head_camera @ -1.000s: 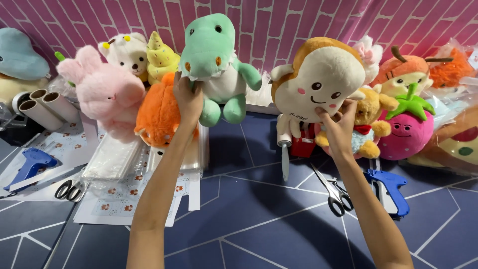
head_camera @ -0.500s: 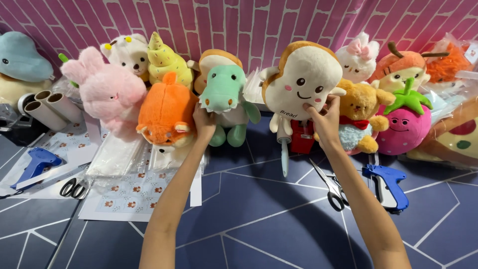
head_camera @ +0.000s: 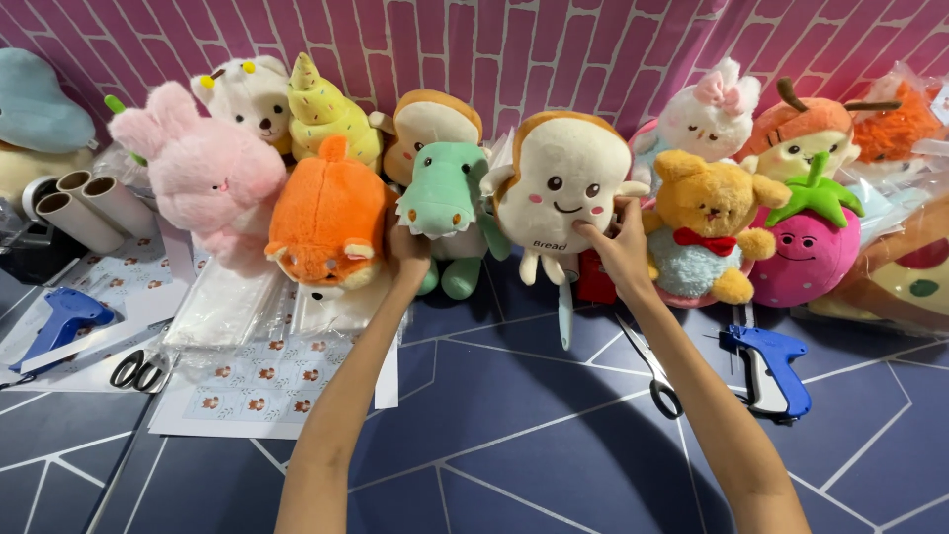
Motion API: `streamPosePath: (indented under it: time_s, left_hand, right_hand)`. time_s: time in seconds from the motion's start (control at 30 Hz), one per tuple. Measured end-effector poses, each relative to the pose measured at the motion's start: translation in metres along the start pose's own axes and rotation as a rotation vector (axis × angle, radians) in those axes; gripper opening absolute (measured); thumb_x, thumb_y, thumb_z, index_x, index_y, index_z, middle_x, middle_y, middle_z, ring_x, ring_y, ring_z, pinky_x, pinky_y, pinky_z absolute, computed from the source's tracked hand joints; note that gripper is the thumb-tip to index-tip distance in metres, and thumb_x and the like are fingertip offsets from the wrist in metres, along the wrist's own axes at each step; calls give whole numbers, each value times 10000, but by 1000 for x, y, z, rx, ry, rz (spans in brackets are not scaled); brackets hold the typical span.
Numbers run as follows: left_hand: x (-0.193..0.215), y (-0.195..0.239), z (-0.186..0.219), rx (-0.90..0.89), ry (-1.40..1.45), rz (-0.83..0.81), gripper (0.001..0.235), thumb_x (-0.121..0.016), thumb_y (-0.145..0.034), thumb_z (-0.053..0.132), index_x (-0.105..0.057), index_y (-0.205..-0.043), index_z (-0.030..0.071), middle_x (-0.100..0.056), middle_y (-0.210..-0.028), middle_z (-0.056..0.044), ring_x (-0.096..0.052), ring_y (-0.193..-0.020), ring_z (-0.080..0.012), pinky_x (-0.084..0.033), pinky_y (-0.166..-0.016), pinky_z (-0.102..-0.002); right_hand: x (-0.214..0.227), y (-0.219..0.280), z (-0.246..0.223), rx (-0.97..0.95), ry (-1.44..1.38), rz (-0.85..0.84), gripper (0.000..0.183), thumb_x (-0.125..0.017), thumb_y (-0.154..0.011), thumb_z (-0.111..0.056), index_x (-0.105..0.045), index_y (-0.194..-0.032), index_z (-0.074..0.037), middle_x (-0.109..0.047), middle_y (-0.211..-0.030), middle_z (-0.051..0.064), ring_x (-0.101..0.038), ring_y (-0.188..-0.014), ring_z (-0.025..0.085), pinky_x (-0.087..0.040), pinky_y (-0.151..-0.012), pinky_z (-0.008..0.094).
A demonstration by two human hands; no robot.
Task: Cleaning a bread-shaped plush toy using a lint roller.
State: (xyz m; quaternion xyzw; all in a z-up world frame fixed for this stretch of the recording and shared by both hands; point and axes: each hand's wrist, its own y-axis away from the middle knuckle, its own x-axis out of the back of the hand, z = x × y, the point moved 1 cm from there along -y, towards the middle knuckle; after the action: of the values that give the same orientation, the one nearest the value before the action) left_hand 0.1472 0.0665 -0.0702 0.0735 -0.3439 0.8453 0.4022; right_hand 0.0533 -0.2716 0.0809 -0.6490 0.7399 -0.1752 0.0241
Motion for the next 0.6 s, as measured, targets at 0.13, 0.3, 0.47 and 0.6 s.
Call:
streamPosePath:
  time_s: [0.13,0.3,0.47,0.6]
  left_hand:
    - [-9,3,-19,-36,151,76,239,-643,-933,157,-669,-1104,-8,-725,-935,-188,-683,-891,-374,-527,-828,-480]
    - [78,28,89,-145,215,66,511,-626,-947,60,-421,-1400,-56,-576,-1130,-280,-584,-1096,-432,-512,-926,-529]
    - [107,34,108,-241,236,-43,1068,-691,-796,-26,-124,-1654,260,-297,-1521,-91,-404,-1429,-323,-408,-1152,-470]
    - [117,26,117,-676,-90,30,1088,-949,-676,22,-388,-1580,250,-108,-1645,-194,-179,-1523,-441,-361,-1189,-554]
  right_hand:
    - [-9,-1,9,-36,72,-42,643,-861,-835,-283,-447,-1278,-67,-554,-1330,180,-596,-1180,362,-573,-915,430]
    - [-9,-5,12,-24,68,-37,629,-852,-851,-300,-465,-1290,-69,-565,-1336,178,-593,-1179,355,-577,-914,413]
    - [-8,-7,18,-29,70,-34,620,-847,-855,-297,-470,-1290,-67,-567,-1330,186,-602,-1159,358,-596,-882,410]
    - [-8,-7,23,-45,51,-35,623,-850,-859,-301,-466,-1292,-70,-563,-1321,174,-607,-1137,338,-615,-837,381]
